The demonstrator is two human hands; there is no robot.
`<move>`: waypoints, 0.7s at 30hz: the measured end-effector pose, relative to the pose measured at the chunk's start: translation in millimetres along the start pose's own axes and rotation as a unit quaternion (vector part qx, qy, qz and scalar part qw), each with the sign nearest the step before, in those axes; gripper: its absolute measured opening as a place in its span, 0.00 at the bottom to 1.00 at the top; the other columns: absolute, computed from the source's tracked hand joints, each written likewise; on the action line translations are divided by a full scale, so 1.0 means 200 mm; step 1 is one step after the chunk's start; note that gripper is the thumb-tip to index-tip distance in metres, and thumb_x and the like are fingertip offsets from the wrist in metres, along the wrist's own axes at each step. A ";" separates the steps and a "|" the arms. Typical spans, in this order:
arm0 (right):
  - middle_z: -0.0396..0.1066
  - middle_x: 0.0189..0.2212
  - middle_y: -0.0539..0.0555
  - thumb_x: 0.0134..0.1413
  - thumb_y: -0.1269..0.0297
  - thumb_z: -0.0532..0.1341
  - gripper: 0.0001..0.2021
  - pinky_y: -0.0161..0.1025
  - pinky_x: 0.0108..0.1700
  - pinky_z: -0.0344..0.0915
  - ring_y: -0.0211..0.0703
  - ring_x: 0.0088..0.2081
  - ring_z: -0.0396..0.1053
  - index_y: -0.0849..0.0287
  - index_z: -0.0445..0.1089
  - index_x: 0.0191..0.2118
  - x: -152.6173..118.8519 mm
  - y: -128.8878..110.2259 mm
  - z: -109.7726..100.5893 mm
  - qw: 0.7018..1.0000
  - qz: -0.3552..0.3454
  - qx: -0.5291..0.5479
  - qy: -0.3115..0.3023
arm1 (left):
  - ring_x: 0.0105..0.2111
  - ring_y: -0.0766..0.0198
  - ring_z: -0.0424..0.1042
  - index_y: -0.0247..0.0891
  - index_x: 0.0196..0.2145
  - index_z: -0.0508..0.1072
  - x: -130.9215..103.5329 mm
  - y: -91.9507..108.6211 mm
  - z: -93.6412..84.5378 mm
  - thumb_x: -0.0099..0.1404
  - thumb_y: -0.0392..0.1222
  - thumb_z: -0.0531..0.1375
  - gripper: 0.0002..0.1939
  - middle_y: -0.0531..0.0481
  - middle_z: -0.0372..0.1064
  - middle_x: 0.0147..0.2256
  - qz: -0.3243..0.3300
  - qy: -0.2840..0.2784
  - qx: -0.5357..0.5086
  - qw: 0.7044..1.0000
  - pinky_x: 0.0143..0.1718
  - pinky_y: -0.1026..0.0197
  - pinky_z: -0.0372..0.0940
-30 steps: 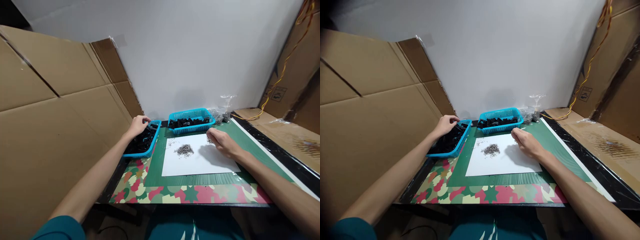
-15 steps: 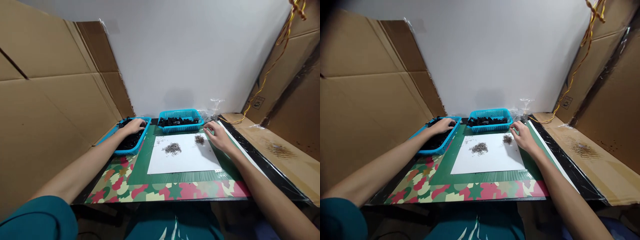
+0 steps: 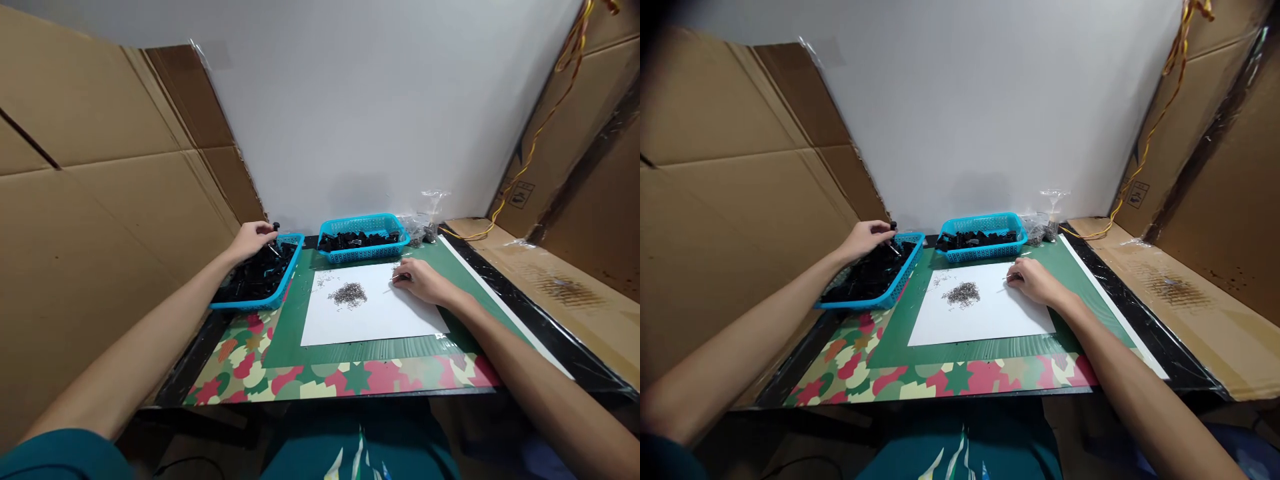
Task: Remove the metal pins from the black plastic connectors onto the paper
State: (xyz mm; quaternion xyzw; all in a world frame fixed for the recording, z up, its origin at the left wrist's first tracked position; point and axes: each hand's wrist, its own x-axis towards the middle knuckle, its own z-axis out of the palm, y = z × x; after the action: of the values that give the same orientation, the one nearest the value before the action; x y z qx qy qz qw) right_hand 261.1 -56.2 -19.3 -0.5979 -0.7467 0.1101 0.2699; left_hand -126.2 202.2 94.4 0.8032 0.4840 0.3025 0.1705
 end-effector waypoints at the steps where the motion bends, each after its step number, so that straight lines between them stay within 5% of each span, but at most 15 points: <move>1: 0.76 0.38 0.58 0.61 0.72 0.64 0.06 0.41 0.43 0.62 0.49 0.40 0.71 0.59 0.80 0.35 0.00 0.00 0.01 1.000 -0.003 -0.011 -0.002 | 0.29 0.62 0.74 0.35 0.38 0.77 -0.02 0.03 0.00 0.60 0.47 0.68 0.14 0.49 0.76 0.30 -0.005 0.009 -0.048 0.999 0.35 0.61 0.70; 3: 0.76 0.38 0.59 0.63 0.71 0.62 0.07 0.42 0.44 0.61 0.51 0.42 0.70 0.59 0.78 0.35 -0.01 0.01 0.02 0.999 -0.011 -0.041 0.000 | 0.29 0.67 0.73 0.33 0.43 0.76 -0.10 0.11 0.03 0.58 0.43 0.71 0.17 0.48 0.77 0.34 -0.020 0.031 -0.234 0.971 0.34 0.64 0.70; 5: 0.75 0.39 0.60 0.66 0.71 0.59 0.08 0.42 0.44 0.61 0.52 0.43 0.69 0.59 0.76 0.37 -0.01 0.02 0.03 0.998 -0.018 -0.062 0.015 | 0.30 0.70 0.73 0.35 0.52 0.75 -0.20 0.22 0.08 0.56 0.38 0.74 0.26 0.47 0.78 0.40 -0.029 -0.005 -0.394 0.919 0.36 0.66 0.71; 8: 0.74 0.40 0.59 0.67 0.72 0.58 0.08 0.42 0.45 0.62 0.50 0.43 0.68 0.59 0.74 0.39 -0.02 0.03 0.04 0.998 -0.016 -0.049 0.033 | 0.31 0.71 0.74 0.40 0.63 0.70 -0.38 0.37 0.21 0.58 0.36 0.75 0.37 0.47 0.77 0.42 -0.050 -0.123 -0.499 0.856 0.37 0.67 0.72; 10: 0.74 0.40 0.58 0.67 0.69 0.59 0.07 0.42 0.44 0.62 0.51 0.43 0.69 0.58 0.74 0.38 -0.02 0.03 0.04 0.999 -0.014 -0.038 0.027 | 0.32 0.71 0.75 0.38 0.62 0.71 -0.47 0.45 0.31 0.61 0.39 0.75 0.34 0.46 0.76 0.41 -0.044 -0.192 -0.517 0.833 0.38 0.66 0.71; 16: 0.74 0.39 0.57 0.66 0.66 0.61 0.07 0.45 0.45 0.61 0.53 0.44 0.69 0.56 0.76 0.37 -0.02 0.04 0.05 0.998 -0.026 -0.053 0.004 | 0.30 0.64 0.78 0.30 0.44 0.74 -0.63 0.53 0.55 0.56 0.57 0.77 0.30 0.43 0.77 0.34 -0.040 -0.323 -0.477 0.816 0.36 0.61 0.72; 21: 0.75 0.38 0.57 0.67 0.69 0.59 0.08 0.44 0.44 0.60 0.52 0.42 0.68 0.57 0.73 0.35 -0.03 0.03 0.05 0.998 -0.028 -0.056 -0.018 | 0.21 0.70 0.68 0.33 0.36 0.69 -0.72 0.52 0.65 0.62 0.69 0.67 0.31 0.49 0.72 0.27 -0.027 -0.315 -0.449 0.836 0.21 0.67 0.60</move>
State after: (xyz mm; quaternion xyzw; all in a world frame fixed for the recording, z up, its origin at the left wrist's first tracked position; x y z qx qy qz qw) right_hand 261.4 -59.5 -31.2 -0.5891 -0.7728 0.0712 0.2250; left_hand -21.3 28.9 9.6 0.6769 0.2361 0.2127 0.6639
